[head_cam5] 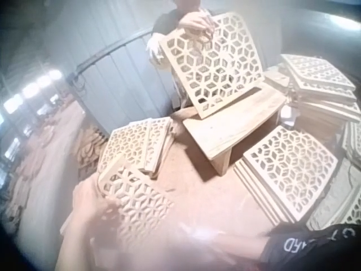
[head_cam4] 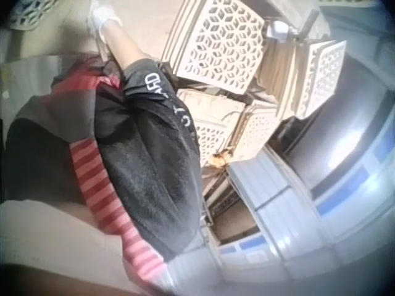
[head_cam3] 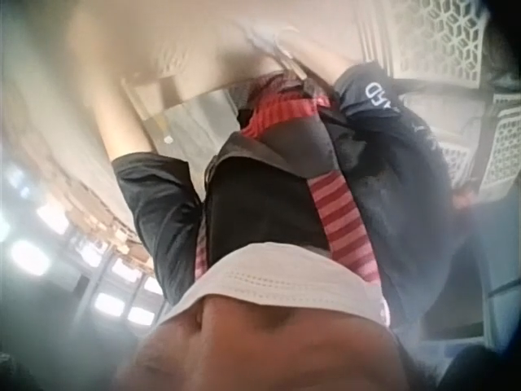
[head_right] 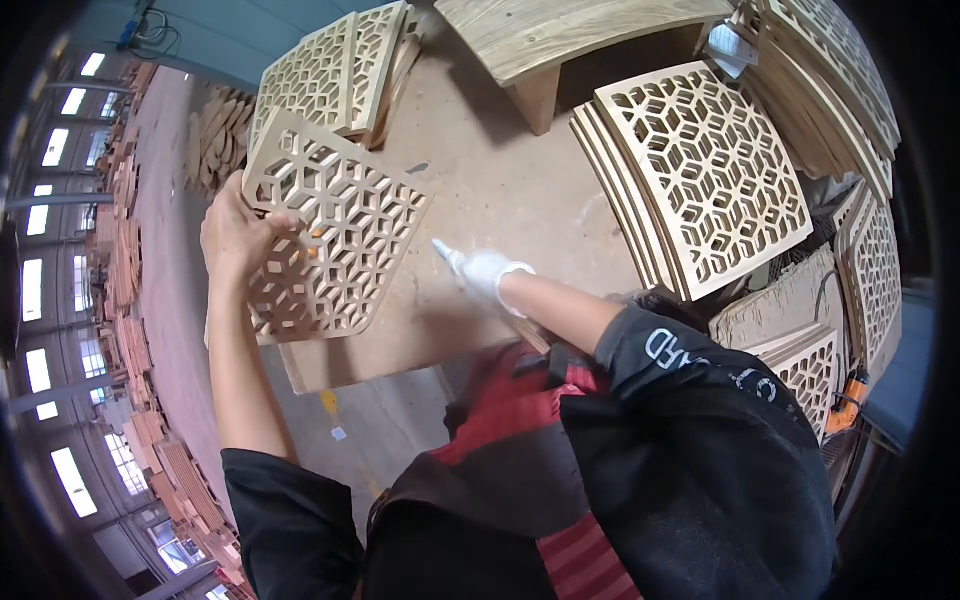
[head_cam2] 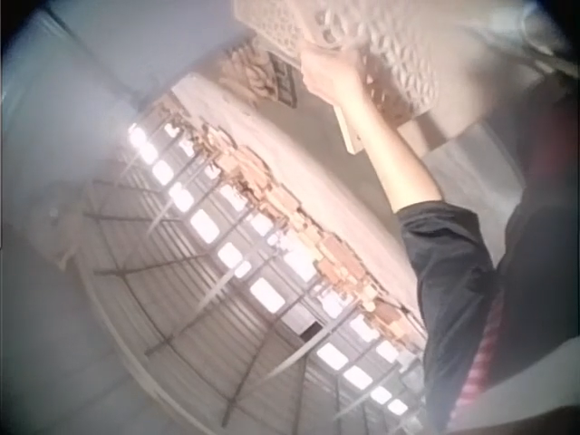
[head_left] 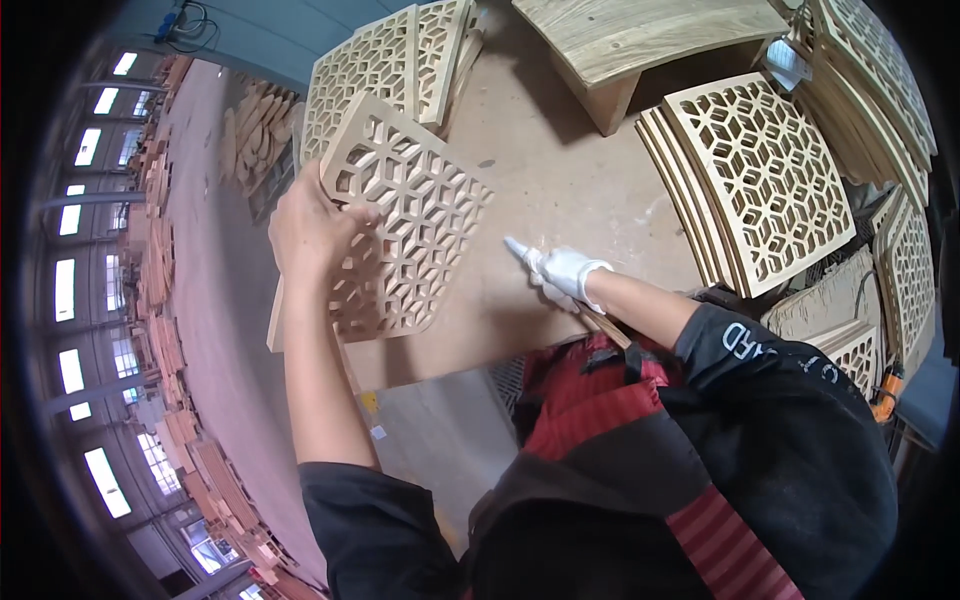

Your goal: The person applies adhesive from a tool onto the edges and cutout regions of a decorative lattice wooden panel, fits components together, and wipes down edges of the screen structure.

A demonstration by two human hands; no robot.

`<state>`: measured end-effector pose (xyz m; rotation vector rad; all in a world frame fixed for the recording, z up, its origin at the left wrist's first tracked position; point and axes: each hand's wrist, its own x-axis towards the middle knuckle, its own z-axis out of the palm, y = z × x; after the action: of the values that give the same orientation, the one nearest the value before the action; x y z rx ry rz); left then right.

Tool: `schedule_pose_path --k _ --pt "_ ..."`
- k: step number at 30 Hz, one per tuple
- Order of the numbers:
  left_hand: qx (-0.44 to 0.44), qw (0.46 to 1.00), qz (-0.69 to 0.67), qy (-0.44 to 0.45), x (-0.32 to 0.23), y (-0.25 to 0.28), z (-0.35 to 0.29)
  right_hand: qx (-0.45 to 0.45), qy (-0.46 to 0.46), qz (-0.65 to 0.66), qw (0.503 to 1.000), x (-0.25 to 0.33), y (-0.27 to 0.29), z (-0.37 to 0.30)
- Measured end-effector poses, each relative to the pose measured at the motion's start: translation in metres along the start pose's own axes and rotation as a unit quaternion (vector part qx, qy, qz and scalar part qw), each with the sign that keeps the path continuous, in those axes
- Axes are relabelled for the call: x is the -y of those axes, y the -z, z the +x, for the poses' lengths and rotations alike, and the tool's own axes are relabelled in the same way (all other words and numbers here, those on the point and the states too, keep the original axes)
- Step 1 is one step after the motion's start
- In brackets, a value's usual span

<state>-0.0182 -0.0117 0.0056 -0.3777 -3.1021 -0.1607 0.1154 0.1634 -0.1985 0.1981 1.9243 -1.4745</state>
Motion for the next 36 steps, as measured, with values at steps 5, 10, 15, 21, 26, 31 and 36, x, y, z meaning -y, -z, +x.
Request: schedule_pose_path --k 5,10,15,21,26,31,36 --pt "-0.011 0.998 -0.028 -0.054 0.02 -0.003 0.014 -0.064 0.053 -0.012 0.996 -0.006 -0.004 -0.019" --pt "0.056 0.99 -0.126 -0.015 0.044 0.003 0.029 -0.162 0.25 0.189 0.936 -0.037 -0.029 -0.038" --pt "0.081 0.984 -0.158 -0.021 0.08 -0.001 0.04 -0.056 0.022 0.367 0.928 -0.043 -0.036 -0.055" --pt "0.048 0.985 -0.167 -0.019 0.067 -0.002 0.025 0.027 -0.028 0.294 0.955 -0.021 -0.041 -0.052" --pt "0.054 0.985 -0.162 -0.034 0.057 0.001 0.008 0.0 -0.036 0.258 0.966 -0.009 -0.04 -0.011" --pt "0.013 0.995 -0.057 -0.076 0.042 -0.001 -0.006 -0.157 0.133 -0.057 0.977 0.021 -0.02 0.026" --pt "-0.001 0.997 -0.006 -0.077 0.03 0.002 -0.017 -0.168 0.091 -0.101 0.976 0.061 -0.012 0.068"
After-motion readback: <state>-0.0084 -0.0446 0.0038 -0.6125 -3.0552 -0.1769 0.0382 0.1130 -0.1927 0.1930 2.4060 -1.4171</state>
